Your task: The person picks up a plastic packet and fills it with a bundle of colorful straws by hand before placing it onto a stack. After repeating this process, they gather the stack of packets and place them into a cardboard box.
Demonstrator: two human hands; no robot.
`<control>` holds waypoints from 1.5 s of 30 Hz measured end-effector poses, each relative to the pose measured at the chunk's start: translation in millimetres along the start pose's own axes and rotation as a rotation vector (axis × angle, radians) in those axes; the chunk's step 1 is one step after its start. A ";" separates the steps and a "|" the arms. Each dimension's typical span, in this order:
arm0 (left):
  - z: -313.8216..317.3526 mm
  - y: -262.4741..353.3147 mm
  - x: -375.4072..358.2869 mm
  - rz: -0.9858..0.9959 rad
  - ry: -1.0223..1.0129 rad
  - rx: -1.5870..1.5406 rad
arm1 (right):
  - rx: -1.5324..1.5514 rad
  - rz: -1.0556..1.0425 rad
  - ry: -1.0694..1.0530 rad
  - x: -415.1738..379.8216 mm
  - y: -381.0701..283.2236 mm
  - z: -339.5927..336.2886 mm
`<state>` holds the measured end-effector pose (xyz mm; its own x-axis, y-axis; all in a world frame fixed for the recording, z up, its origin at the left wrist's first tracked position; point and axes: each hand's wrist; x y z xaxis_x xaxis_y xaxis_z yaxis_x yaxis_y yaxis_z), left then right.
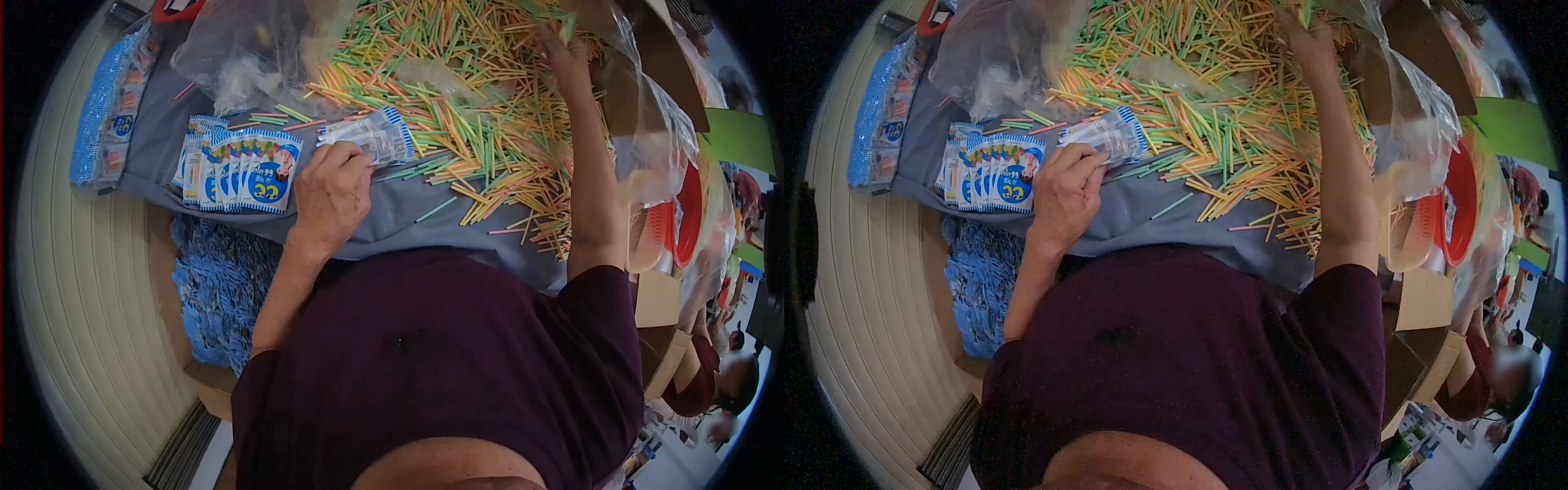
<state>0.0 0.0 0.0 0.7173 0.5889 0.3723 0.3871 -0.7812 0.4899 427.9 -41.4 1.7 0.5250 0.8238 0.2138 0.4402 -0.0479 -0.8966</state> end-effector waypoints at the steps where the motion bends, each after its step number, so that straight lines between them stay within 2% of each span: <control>1: -0.9 -2.3 -0.7 -0.007 0.028 -0.026 | 0.138 -0.077 -0.002 -2.3 -16.4 2.7; 3: 3.3 -7.2 7.3 0.008 0.064 -0.058 | 0.344 -0.222 -0.015 8.7 -17.1 3.1; 4: 3.8 -7.6 10.1 0.042 0.128 -0.061 | 0.340 -0.220 -0.004 6.5 -16.5 -1.2; 5: 4.3 -6.8 11.6 0.073 0.187 -0.065 | 0.383 -0.162 0.007 2.4 -15.2 -4.0; 9: 6.2 -2.9 9.9 0.133 0.202 0.052 | 0.561 0.054 0.014 -21.0 -71.2 32.2; 10: 9.1 -4.4 7.1 0.095 0.153 0.020 | 0.336 0.148 0.098 -27.3 -77.0 44.5; 11: 10.5 -5.8 6.3 0.060 0.103 -0.014 | 0.335 0.145 0.098 -32.1 -81.2 48.4; 13: 3.3 -3.3 7.9 0.035 0.071 -0.057 | 0.117 0.226 0.099 -38.1 -85.6 55.2; 14: -0.6 -3.4 6.8 0.010 0.038 -0.092 | 0.117 0.223 0.081 -26.4 -63.7 44.3; 15: -1.7 -4.0 5.0 -0.004 0.043 -0.085 | 0.250 0.148 -0.054 -6.2 -24.4 20.8; 16: -1.3 -4.1 5.1 -0.010 0.057 -0.103 | 0.383 0.075 -0.183 -5.0 -43.2 25.8; 17: -0.7 -5.1 6.2 -0.011 0.071 -0.125 | 0.012 0.130 -0.045 -15.1 -64.8 19.7; 18: 2.1 -8.2 6.6 -0.009 0.070 -0.128 | 0.010 0.132 -0.042 -13.6 -58.5 19.0; 20: 10.6 -14.1 7.0 -0.043 0.148 -0.205 | -0.374 -0.533 -0.173 -7.6 -39.8 13.4; 21: 10.4 -14.1 8.1 -0.043 0.150 -0.210 | -0.380 -0.533 -0.174 -10.5 -41.6 12.7; 23: 8.7 -13.5 10.1 -0.013 0.220 -0.222 | -0.979 -0.244 -0.426 -24.1 -45.3 8.9; 24: 9.9 -13.7 9.5 -0.013 0.221 -0.226 | -1.066 -0.332 -0.424 -41.7 -69.3 21.1; 28: 12.0 -13.0 5.4 -0.013 0.166 -0.116 | -1.121 -0.390 -0.431 -36.7 -47.6 27.2; 30: 11.5 -11.7 3.4 -0.011 0.155 -0.089 | -1.217 -0.660 -0.237 -34.6 -33.4 32.1; 31: 11.1 -11.6 2.9 -0.026 0.144 -0.081 | -1.218 -0.661 -0.237 -33.2 -26.1 33.4; 33: 9.4 -11.2 2.9 -0.050 0.139 -0.066 | -1.299 -0.955 0.045 -27.7 -12.2 37.1; 34: 8.1 -10.6 4.2 -0.031 0.137 -0.055 | -1.290 -0.965 0.043 -24.0 -5.3 36.8; 36: 4.1 -10.3 4.1 -0.015 0.134 -0.040 | -0.652 -0.476 -0.012 -19.6 5.2 32.5; 37: 2.8 -10.0 5.1 -0.016 0.121 -0.025 | -0.652 -0.476 -0.010 -20.7 -9.0 32.3; 39: 2.4 -8.9 8.0 -0.002 0.102 -0.020 | -0.298 -0.163 0.012 -25.8 -36.6 25.8; 40: 1.5 -9.6 8.1 -0.010 0.075 -0.020 | 0.130 -0.211 0.073 -24.6 -37.4 33.9; 41: 0.8 -10.1 8.3 -0.019 0.050 -0.019 | 0.123 -0.212 0.083 -16.7 -23.4 28.3; 42: 0.4 -10.1 8.1 -0.010 0.051 -0.025 | 0.495 -0.176 -0.095 -5.2 -3.7 21.5; 43: -0.2 -10.1 7.7 -0.022 0.045 -0.038 | 0.865 -0.135 -0.281 -5.1 -28.0 28.4; 44: -0.5 -10.0 7.7 -0.036 0.042 -0.048 | 0.797 0.133 0.050 -19.0 -49.9 40.1; 45: -0.7 -10.2 7.3 -0.038 0.050 -0.048 | 0.794 0.129 0.044 -11.9 -36.4 33.7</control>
<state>0.9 12.4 -1.7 0.6724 0.6285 0.3910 0.3844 -0.7479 0.5412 381.1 -30.4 18.7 0.5719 0.8153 0.0900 -0.2667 0.2886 -0.9196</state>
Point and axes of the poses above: each hand's wrist, its own x-axis towards the middle knuckle, its own z-axis out of the palm, y = z × x, and after that the axes turned 1 degree about x, right-handed
